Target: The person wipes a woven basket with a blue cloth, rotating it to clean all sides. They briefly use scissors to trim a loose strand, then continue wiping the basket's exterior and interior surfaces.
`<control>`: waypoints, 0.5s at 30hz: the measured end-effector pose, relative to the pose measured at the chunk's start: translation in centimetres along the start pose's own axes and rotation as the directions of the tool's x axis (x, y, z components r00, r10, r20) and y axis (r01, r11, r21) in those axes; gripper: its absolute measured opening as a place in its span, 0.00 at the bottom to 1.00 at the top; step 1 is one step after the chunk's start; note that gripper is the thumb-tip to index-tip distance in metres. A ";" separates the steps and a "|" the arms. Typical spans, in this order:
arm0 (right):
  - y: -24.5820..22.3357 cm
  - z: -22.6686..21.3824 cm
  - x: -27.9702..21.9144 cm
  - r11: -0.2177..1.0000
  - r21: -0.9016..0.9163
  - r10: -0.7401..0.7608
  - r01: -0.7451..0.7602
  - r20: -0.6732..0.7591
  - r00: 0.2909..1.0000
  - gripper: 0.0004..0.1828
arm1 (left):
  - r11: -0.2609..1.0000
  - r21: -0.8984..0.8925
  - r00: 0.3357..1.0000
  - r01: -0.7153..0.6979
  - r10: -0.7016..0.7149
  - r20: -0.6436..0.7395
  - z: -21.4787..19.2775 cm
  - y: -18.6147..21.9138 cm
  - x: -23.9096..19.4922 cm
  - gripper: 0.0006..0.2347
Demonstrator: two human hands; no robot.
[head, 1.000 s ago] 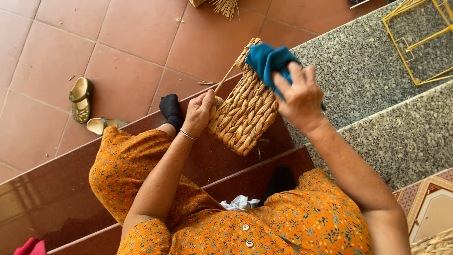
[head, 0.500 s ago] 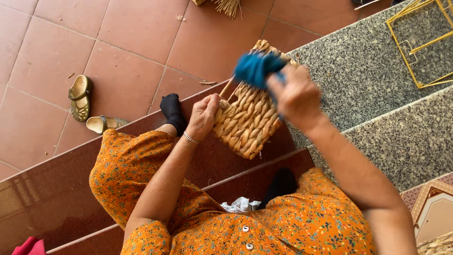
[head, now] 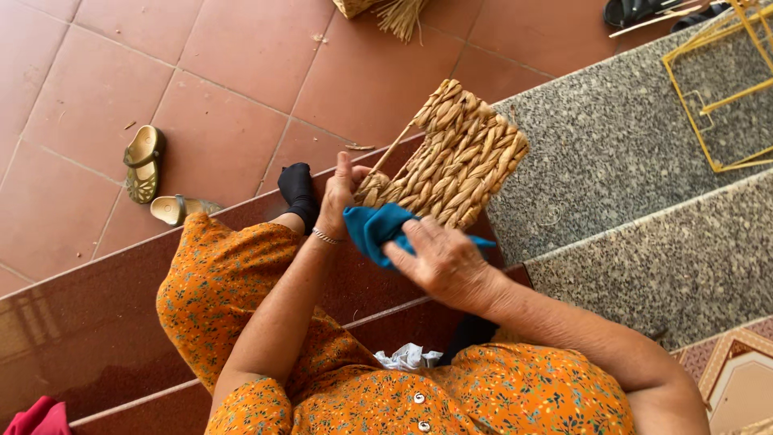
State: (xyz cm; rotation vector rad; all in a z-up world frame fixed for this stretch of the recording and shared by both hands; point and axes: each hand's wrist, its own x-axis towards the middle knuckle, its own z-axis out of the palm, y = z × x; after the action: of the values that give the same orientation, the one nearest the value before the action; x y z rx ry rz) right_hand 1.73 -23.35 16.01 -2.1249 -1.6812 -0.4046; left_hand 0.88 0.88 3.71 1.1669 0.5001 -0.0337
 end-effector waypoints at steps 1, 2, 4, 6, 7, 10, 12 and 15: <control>0.9 0.0 0.0 0.999 -0.042 0.022 -0.022 0.007 1.000 0.13 | 0.999 0.028 1.000 -0.026 0.027 -0.014 0.0 -0.4 0.2 0.31; 2.2 -0.1 0.0 0.995 -0.085 0.044 -0.043 0.012 0.999 0.12 | 0.990 0.075 0.992 -0.122 0.122 0.000 0.1 -1.0 0.3 0.29; 5.8 -0.7 0.3 0.971 -0.194 0.145 -0.141 0.005 0.989 0.14 | 0.933 0.162 0.947 -0.320 0.319 0.036 0.6 -1.9 1.0 0.25; 10.2 -0.8 1.2 0.857 -0.451 0.341 -0.249 0.135 0.930 0.06 | 0.959 0.133 0.968 -0.249 0.244 0.052 0.5 -2.4 0.9 0.22; 12.1 -1.2 1.0 0.855 -0.410 0.360 -0.319 0.025 0.933 0.08 | 0.972 0.120 0.979 -0.202 0.195 0.067 0.5 -2.7 0.6 0.21; 14.4 -1.3 0.6 0.842 -0.369 0.375 -0.393 -0.122 0.919 0.14 | 0.949 0.162 0.962 -0.271 0.261 0.079 0.6 -2.7 0.4 0.22; 13.4 -1.0 0.5 0.840 -0.366 0.392 -0.400 -0.100 0.914 0.13 | 0.962 0.163 0.975 -0.219 0.213 0.057 0.4 -2.2 0.7 0.24; 7.6 -0.3 0.5 0.930 -0.269 0.259 -0.251 -0.008 0.966 0.17 | 0.966 0.171 0.980 -0.196 0.200 -0.007 -0.1 -2.6 1.7 0.29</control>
State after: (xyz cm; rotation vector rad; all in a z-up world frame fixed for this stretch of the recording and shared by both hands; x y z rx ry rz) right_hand 9.20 -24.54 15.52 -2.5169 -1.4014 -0.5516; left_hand 1.59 0.33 0.71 1.3816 0.4056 0.1129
